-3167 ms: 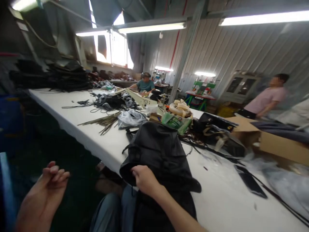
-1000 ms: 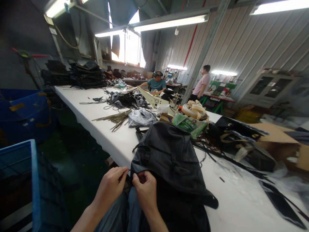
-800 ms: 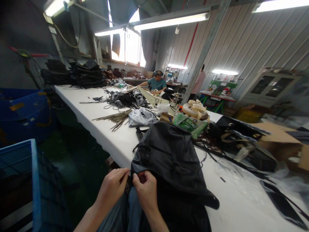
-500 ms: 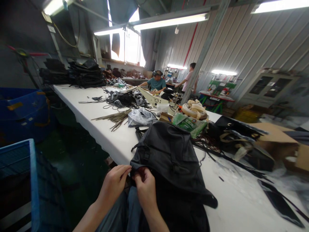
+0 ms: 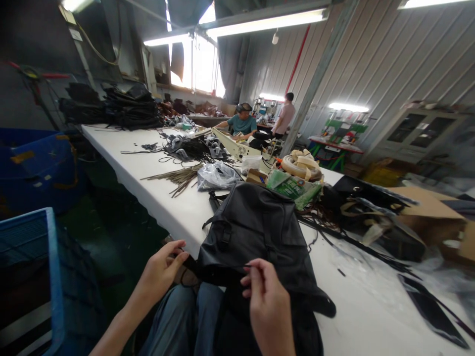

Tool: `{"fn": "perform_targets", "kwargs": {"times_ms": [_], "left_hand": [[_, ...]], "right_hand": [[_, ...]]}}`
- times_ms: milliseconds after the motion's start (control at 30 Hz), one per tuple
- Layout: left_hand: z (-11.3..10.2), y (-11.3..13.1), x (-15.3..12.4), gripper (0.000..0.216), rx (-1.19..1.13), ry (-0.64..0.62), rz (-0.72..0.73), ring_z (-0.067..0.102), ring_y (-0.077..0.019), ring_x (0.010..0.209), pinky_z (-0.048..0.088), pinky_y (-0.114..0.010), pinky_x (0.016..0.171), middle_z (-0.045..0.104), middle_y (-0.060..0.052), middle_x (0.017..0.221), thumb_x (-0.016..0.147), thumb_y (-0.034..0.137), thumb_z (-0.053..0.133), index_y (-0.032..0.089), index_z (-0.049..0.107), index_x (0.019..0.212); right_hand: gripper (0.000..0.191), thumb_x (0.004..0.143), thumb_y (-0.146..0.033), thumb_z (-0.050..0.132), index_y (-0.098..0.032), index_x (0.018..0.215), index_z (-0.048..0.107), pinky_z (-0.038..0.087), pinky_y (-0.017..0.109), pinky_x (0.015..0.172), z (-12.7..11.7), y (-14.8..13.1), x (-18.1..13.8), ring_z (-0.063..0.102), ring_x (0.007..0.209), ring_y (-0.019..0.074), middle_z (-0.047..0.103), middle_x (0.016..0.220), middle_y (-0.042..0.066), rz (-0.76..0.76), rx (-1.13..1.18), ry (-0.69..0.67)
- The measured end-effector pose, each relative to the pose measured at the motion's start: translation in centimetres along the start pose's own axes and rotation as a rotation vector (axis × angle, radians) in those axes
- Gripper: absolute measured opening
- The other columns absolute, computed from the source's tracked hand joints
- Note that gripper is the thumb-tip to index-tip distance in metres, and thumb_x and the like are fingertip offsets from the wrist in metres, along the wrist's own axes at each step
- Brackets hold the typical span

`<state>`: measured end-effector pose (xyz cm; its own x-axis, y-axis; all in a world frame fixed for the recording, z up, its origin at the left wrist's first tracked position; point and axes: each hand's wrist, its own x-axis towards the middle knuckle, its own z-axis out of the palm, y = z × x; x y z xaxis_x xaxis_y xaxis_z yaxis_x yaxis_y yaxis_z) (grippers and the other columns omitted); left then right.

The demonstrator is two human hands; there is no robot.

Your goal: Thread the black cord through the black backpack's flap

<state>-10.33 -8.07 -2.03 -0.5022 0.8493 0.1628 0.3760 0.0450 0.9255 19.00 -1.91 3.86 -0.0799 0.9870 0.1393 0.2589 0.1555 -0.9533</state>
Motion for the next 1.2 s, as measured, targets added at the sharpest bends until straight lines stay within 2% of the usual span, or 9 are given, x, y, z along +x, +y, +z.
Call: {"fn": "perform_targets", "kwargs": {"times_ms": [167, 300, 467, 600, 733, 867, 1000, 1100, 1200], "left_hand": [[-0.9, 0.4, -0.2, 0.045, -0.022, 0.070, -0.004, 0.078, -0.0296, 0.094, 0.062, -0.046, 0.085, 0.079, -0.009, 0.107, 0.103, 0.056, 0.068, 0.021, 0.076, 0.129], [0.4, 2.0, -1.0, 0.034, -0.036, 0.064, 0.059, 0.076, -0.0286, 0.100, 0.061, -0.045, 0.087, 0.078, -0.008, 0.115, 0.104, 0.049, 0.067, 0.025, 0.076, 0.127], [2.2, 3.1, -2.5, 0.035, 0.028, -0.037, 0.207, 0.071, -0.0328, 0.130, 0.061, -0.052, 0.111, 0.073, -0.009, 0.144, 0.101, 0.032, 0.074, 0.031, 0.075, 0.136], [3.4, 3.6, -2.7, 0.053, 0.178, -0.166, 0.363, 0.060, -0.0344, 0.151, 0.052, -0.059, 0.130, 0.066, -0.012, 0.161, 0.100, 0.016, 0.070, 0.031, 0.066, 0.151], [3.7, 5.3, -1.1, 0.070, 0.286, -0.301, 0.445, 0.054, -0.0310, 0.159, 0.047, -0.057, 0.135, 0.061, -0.012, 0.170, 0.094, -0.001, 0.050, 0.026, 0.060, 0.158], [4.1, 7.5, 1.3, 0.047, 0.311, -0.384, 0.401, 0.072, -0.0285, 0.138, 0.057, -0.047, 0.122, 0.078, -0.014, 0.146, 0.109, 0.013, 0.047, 0.020, 0.065, 0.152], [5.4, 8.7, 2.5, 0.015, 0.423, -0.576, 0.520, 0.081, -0.0316, 0.110, 0.061, -0.044, 0.099, 0.086, -0.008, 0.116, 0.105, 0.024, 0.072, 0.025, 0.084, 0.114], [5.8, 9.0, 2.1, 0.007, 0.503, -0.655, 0.600, 0.080, -0.0305, 0.100, 0.057, -0.042, 0.090, 0.084, -0.007, 0.103, 0.100, 0.025, 0.080, 0.025, 0.083, 0.094], [5.3, 8.9, 1.4, 0.007, 0.542, -0.681, 0.657, 0.078, -0.0287, 0.102, 0.054, -0.040, 0.089, 0.083, -0.005, 0.105, 0.099, 0.031, 0.085, 0.025, 0.081, 0.099]], "right_hand": [[0.056, 0.069, -0.053, 0.105, -0.023, 0.106, 0.075, 0.070, 0.026, 0.060, -8.3, -1.3, 1.9, 0.077, 0.080, 0.0176, 0.081, 0.131, 0.012, 0.194, 0.531, 0.236], [0.063, 0.050, -0.032, 0.114, -0.021, 0.101, 0.078, 0.059, 0.013, 0.051, -10.4, -2.1, 2.4, 0.064, 0.067, 0.0075, 0.078, 0.106, 0.003, 0.363, 0.782, 0.318], [0.061, 0.058, -0.034, 0.113, -0.022, 0.108, 0.081, 0.050, 0.012, 0.044, -9.8, -2.3, 1.1, 0.046, 0.057, 0.0037, 0.059, 0.083, -0.005, 0.355, 0.806, 0.270], [0.076, 0.060, -0.043, 0.113, -0.021, 0.126, 0.082, 0.051, 0.013, 0.046, -9.5, -2.0, -0.1, 0.049, 0.062, 0.0059, 0.062, 0.086, -0.002, 0.299, 0.725, 0.276], [0.065, 0.061, -0.051, 0.112, -0.019, 0.112, 0.086, 0.061, 0.019, 0.057, -9.6, -0.8, -1.2, 0.061, 0.071, 0.0121, 0.074, 0.096, 0.005, 0.267, 0.634, 0.283], [0.058, 0.073, -0.056, 0.105, -0.019, 0.114, 0.085, 0.067, 0.024, 0.069, -9.1, 1.4, -2.6, 0.070, 0.079, 0.0170, 0.082, 0.102, 0.008, 0.138, 0.429, 0.293], [0.074, 0.077, -0.061, 0.101, -0.019, 0.134, 0.079, 0.071, 0.033, 0.095, -7.5, 2.8, -3.7, 0.082, 0.108, 0.0281, 0.087, 0.107, 0.011, 0.180, 0.330, 0.208], [0.065, 0.078, -0.063, 0.099, -0.017, 0.120, 0.081, 0.072, 0.034, 0.087, -6.0, 2.8, -4.2, 0.083, 0.091, 0.0272, 0.086, 0.100, 0.011, 0.248, 0.379, 0.152], [0.053, 0.082, -0.061, 0.096, -0.018, 0.109, 0.083, 0.066, 0.028, 0.072, -4.8, 2.5, -4.2, 0.076, 0.072, 0.0200, 0.084, 0.093, 0.010, 0.214, 0.391, 0.115]]}}
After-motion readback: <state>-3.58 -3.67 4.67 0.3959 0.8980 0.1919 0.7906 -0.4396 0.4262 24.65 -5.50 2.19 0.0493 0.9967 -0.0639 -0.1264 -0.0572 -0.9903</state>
